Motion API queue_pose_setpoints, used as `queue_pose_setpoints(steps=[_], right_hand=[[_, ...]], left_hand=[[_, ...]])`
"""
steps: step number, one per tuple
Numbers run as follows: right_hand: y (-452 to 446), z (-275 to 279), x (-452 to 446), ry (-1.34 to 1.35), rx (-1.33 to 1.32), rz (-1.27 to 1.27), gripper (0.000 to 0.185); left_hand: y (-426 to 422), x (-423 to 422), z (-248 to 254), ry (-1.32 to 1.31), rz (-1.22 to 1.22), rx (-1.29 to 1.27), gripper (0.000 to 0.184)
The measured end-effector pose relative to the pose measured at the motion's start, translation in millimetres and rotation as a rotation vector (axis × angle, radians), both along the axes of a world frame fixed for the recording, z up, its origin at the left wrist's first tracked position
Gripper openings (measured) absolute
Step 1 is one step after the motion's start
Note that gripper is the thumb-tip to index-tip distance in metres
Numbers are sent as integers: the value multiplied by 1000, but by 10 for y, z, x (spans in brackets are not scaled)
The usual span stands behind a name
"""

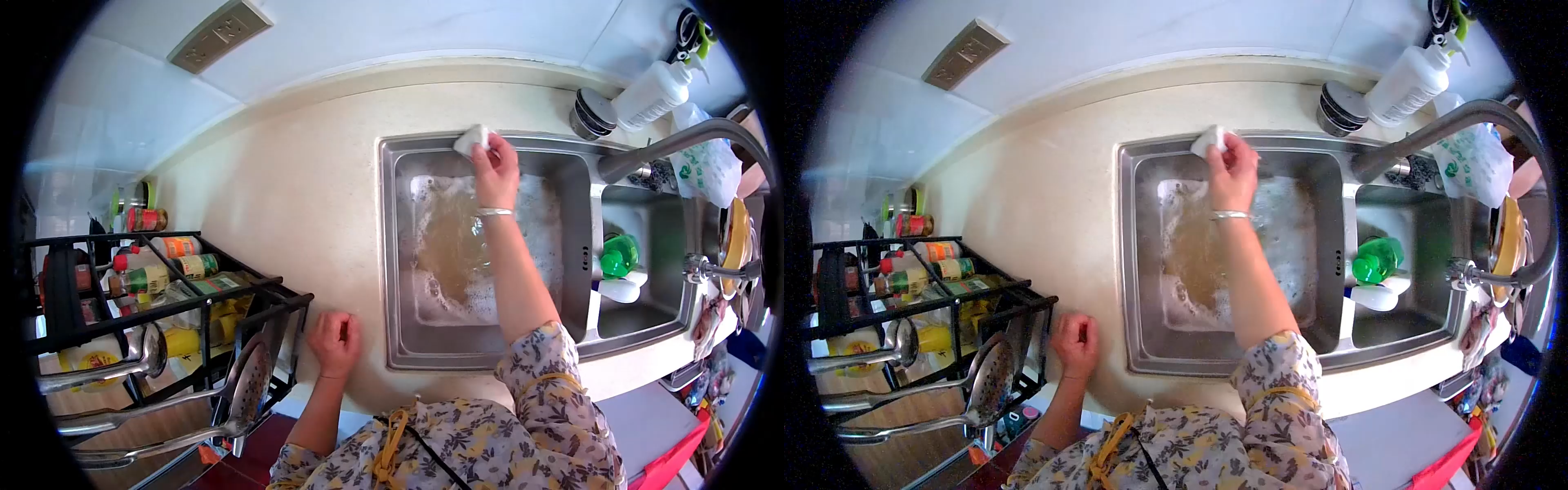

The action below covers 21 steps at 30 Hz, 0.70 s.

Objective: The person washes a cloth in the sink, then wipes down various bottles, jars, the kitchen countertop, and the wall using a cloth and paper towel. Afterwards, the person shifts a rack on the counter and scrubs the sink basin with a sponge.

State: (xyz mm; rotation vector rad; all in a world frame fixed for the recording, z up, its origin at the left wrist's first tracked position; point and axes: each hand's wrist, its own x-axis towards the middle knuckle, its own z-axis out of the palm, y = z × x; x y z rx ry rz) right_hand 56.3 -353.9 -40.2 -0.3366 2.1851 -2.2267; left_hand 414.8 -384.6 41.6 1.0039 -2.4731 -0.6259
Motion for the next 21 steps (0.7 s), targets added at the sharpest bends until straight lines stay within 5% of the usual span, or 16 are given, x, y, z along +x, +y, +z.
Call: queue_pose_setpoints(steps=[12,21], right_hand=[[-976,358,732,83,156,104,24],[-633,436,1150,-37,400,413,32]], left_hand=[[-12,36,-53,24,8,-21,6],[18,-50,63,46,-11,-6,9]])
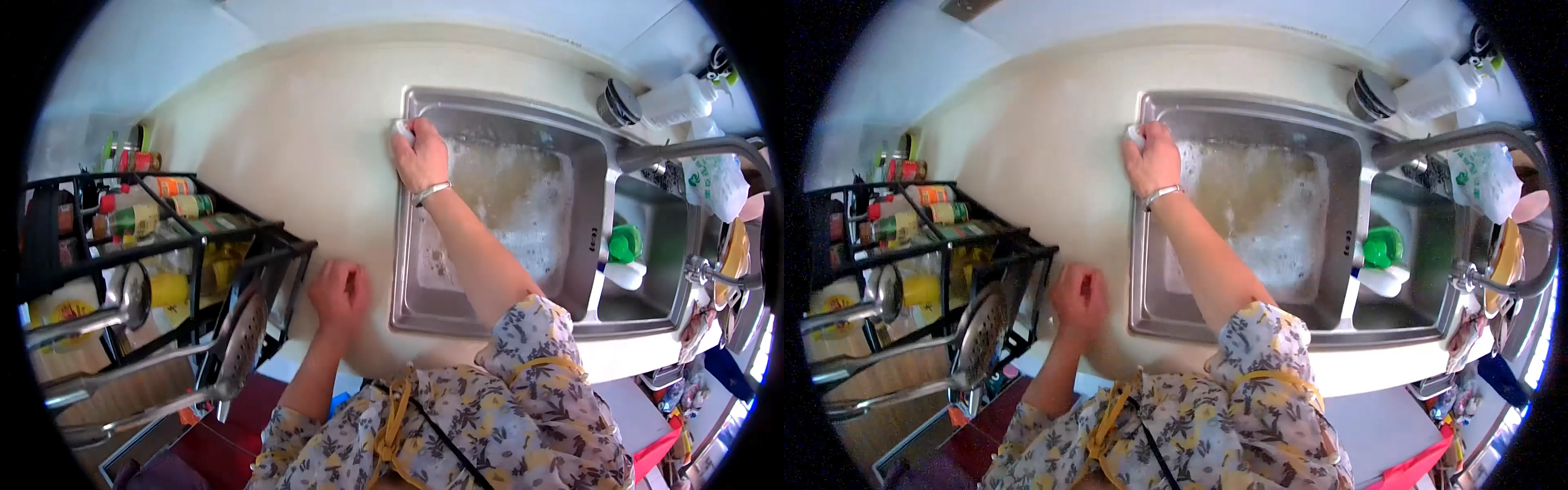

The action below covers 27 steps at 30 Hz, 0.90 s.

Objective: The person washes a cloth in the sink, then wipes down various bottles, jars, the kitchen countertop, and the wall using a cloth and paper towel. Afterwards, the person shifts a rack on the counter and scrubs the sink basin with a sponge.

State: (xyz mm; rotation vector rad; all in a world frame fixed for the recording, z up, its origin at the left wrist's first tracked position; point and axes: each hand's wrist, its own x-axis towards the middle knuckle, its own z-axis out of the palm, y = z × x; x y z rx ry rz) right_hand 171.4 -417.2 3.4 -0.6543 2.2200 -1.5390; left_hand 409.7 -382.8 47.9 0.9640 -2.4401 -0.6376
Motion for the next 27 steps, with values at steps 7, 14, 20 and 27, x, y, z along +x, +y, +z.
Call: queue_pose_setpoints(steps=[7,14,20,27], right_hand=[[1123,10,903,-51,39,399,29],[1662,-31,849,-110,272,1077,35],[1778,-997,-183,597,872,871,32],[1538,-836,69,0,699,811,32]], left_hand=[[-27,39,-126,-52,-3,-124,10],[-24,86,-162,-16,-3,-73,11],[-17,62,-175,24,37,-93,11],[-35,79,-184,29,46,-70,10]])
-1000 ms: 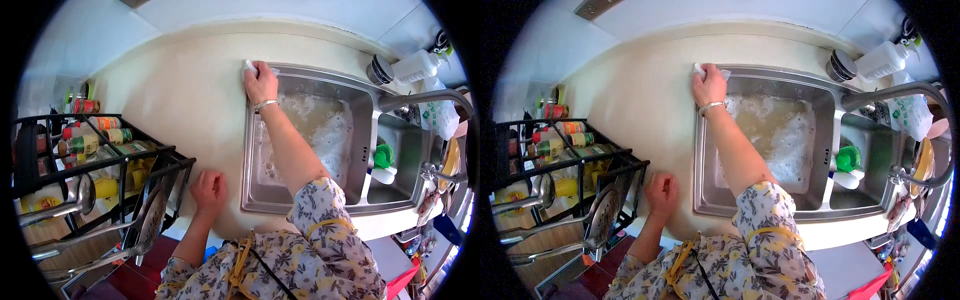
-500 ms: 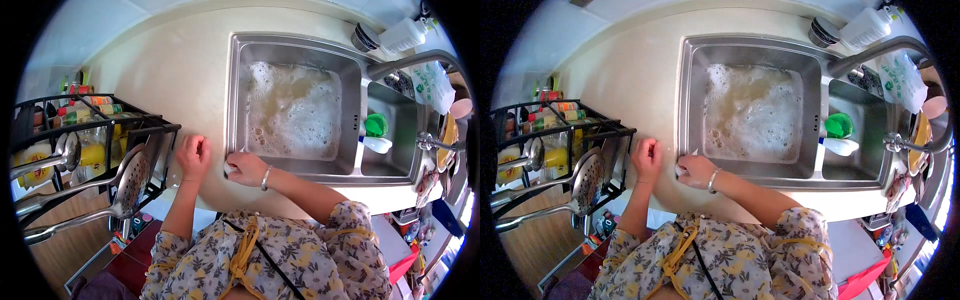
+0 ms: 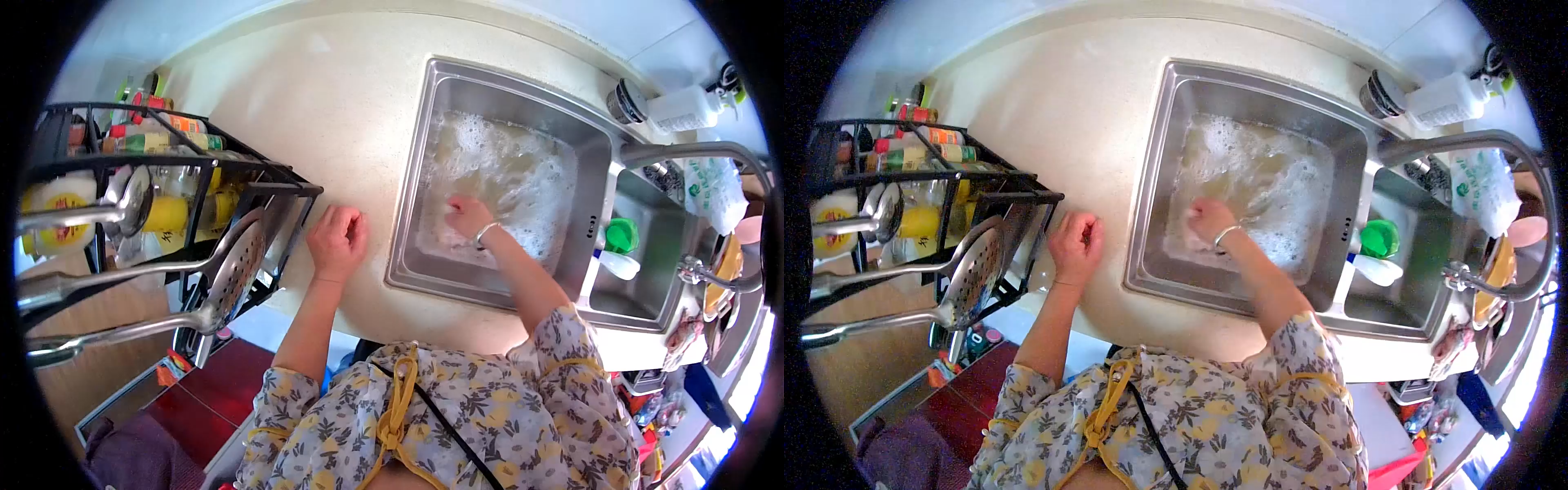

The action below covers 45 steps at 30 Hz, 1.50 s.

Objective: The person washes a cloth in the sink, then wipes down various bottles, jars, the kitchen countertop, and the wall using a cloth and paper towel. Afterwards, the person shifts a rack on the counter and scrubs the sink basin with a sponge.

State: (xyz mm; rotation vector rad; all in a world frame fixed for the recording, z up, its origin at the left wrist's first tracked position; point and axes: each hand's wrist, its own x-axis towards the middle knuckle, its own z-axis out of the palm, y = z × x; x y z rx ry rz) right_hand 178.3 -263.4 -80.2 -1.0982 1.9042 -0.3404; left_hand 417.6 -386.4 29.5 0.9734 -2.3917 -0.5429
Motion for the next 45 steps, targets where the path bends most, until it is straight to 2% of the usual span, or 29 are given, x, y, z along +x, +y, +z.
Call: queue_pose_setpoints(steps=[1,3,5,9,11,15,17,21,22,23,24,25,27,29,30,31,33,35,38,39,41,43,44,45], right_hand=[[8,301,127,-190,-115,-131,33],[66,621,380,-298,-307,-118,31],[91,998,688,-265,-457,-138,26],[148,1157,1050,-223,-415,-150,19],[244,1099,1128,-161,-424,-20,16],[366,1089,1123,-51,-419,-6,16],[403,1035,1074,-9,-307,73,18],[535,1083,831,102,-124,84,23],[596,1119,827,128,-236,-70,20],[631,1145,787,142,-238,-70,20],[645,1222,757,116,-393,-221,18],[659,1350,740,78,-546,-371,16],[724,1595,671,87,-588,-374,17],[810,1743,504,-86,-699,-308,23],[902,1765,369,-215,-571,-263,29],[1032,1807,154,-219,-576,-252,29],[1346,1815,-510,-19,-665,-443,25],[1654,1733,-1264,178,-697,-728,18],[2166,1170,-2544,1104,-638,-746,28],[2169,1136,-2741,1142,-583,-699,35],[2179,1087,-3128,1218,-480,-601,51],[2081,986,-3298,1106,-290,-559,69],[2013,1007,-3304,1050,-178,-539,73],[1899,1239,-3188,892,-77,-598,67]], left_hand=[[26,-6,17,16,11,5,10],[31,-17,76,2,31,11,11],[17,9,68,4,18,9,11],[-14,4,-15,70,-41,-72,10],[-10,-8,50,82,-63,-81,9],[-4,14,34,93,-103,-42,7],[11,43,52,95,-109,20,7],[9,52,34,129,-162,-22,7],[59,37,73,134,-159,48,7],[112,10,120,140,-152,116,7],[217,-15,205,118,-201,240,16],[379,-113,311,118,-197,239,16],[789,-364,497,286,-243,712,34],[1024,-650,557,426,-223,1204,47],[994,-750,248,440,-365,952,39],[1026,-843,262,444,-356,943,39],[1158,-1023,329,390,-106,1242,31],[1247,-1193,353,382,-20,1199,24],[1176,-1181,290,134,-120,678,23],[1149,-1193,354,127,-64,653,23],[1087,-1253,496,146,-128,456,22],[963,-1301,718,54,-50,485,24],[886,-1323,749,52,-23,507,24],[803,-1351,765,51,-2,533,24]])
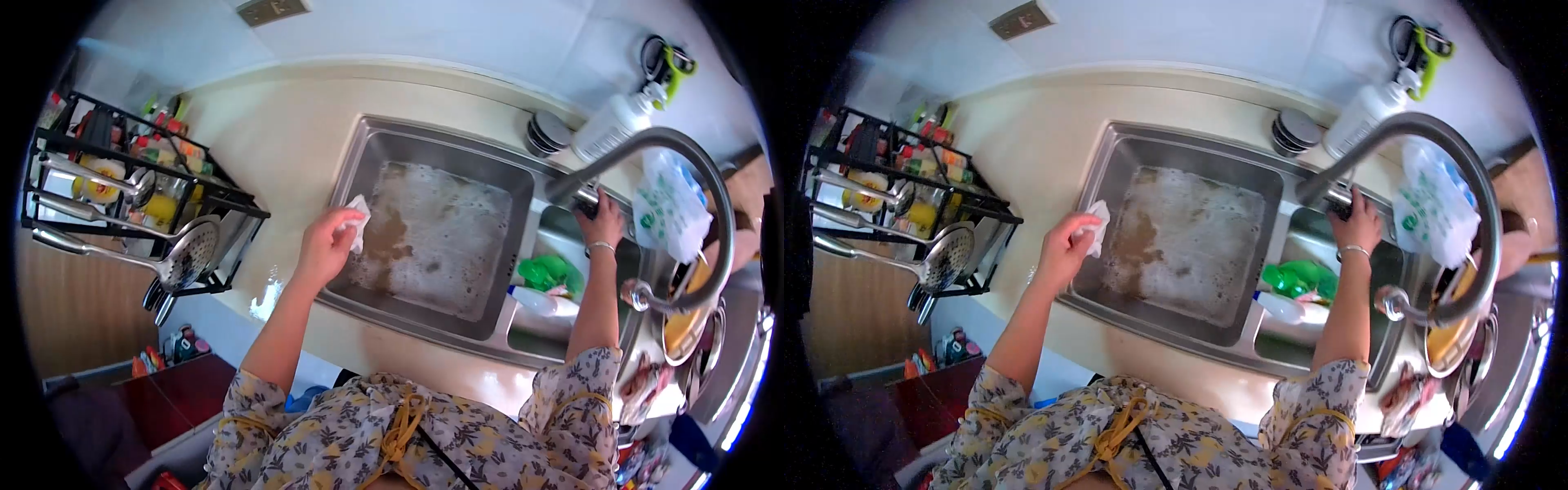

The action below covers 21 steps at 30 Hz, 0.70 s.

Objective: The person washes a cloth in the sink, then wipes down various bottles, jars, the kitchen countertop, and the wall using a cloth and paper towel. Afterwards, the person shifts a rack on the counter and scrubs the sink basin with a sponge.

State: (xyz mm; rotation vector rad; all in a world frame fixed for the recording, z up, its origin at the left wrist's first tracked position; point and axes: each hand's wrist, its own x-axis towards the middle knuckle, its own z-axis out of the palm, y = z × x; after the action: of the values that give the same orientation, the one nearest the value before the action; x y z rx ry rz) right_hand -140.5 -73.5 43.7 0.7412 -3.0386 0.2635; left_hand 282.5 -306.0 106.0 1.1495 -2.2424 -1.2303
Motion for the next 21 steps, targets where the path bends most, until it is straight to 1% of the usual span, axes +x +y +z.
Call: queue_pose_setpoints(steps=[1,2,3,4,5,6,7,8,9,10,11,12,13,14,15,16,17,18,19,20,21], right_hand=[[9,-103,-108,-2,10,19,61],[40,-209,-209,-5,26,32,55],[37,-233,-178,-49,-20,8,48],[59,-138,-90,-98,-56,-21,42],[118,-34,58,-129,-82,-38,38],[188,1,158,-149,-26,-37,37],[262,51,364,-76,-37,15,36],[299,111,641,49,-155,108,33],[241,298,954,48,-314,213,27],[123,508,1309,-16,-395,246,28],[-8,622,1623,-233,-522,312,33],[-168,602,1873,-264,-634,462,37],[-298,576,2113,-557,-533,403,41],[-471,399,2252,-706,-558,533,46],[-661,196,2331,-918,-353,523,52],[-796,-257,2394,-836,-294,572,53],[-909,-675,2451,-755,-240,624,55],[-1048,-857,2467,-705,-94,524,56],[-1145,-1014,2488,-642,52,428,56],[-1121,-1324,2548,-651,54,445,56],[-1048,-1709,2616,-448,181,556,51]], left_hand=[[-80,-32,13,-14,18,-5,24],[-156,-70,13,10,-39,8,24],[-223,-97,-14,35,-102,25,24],[-283,-128,-69,17,-100,40,24],[-335,-159,-150,-54,-170,8,26],[-350,-174,-246,-115,-242,-24,29],[-324,-175,-371,-149,-221,-45,35],[-319,-186,-470,-147,-219,-32,35],[-322,-187,-555,-117,-234,-198,37],[-326,-171,-606,-90,-251,-366,40],[-323,-145,-579,-90,-182,-400,38],[-331,-91,-535,-100,-188,-389,38],[-356,-20,-479,-47,-81,-316,35],[-391,73,-450,5,27,-246,32],[-409,220,-470,59,115,-272,25],[-420,390,-502,37,120,-272,25],[-433,589,-529,11,205,-293,22],[-447,795,-558,-17,292,-316,20],[-439,1004,-604,-42,313,-312,17],[-387,1140,-587,-54,328,-316,17],[-298,1252,-582,-58,366,-273,16]])
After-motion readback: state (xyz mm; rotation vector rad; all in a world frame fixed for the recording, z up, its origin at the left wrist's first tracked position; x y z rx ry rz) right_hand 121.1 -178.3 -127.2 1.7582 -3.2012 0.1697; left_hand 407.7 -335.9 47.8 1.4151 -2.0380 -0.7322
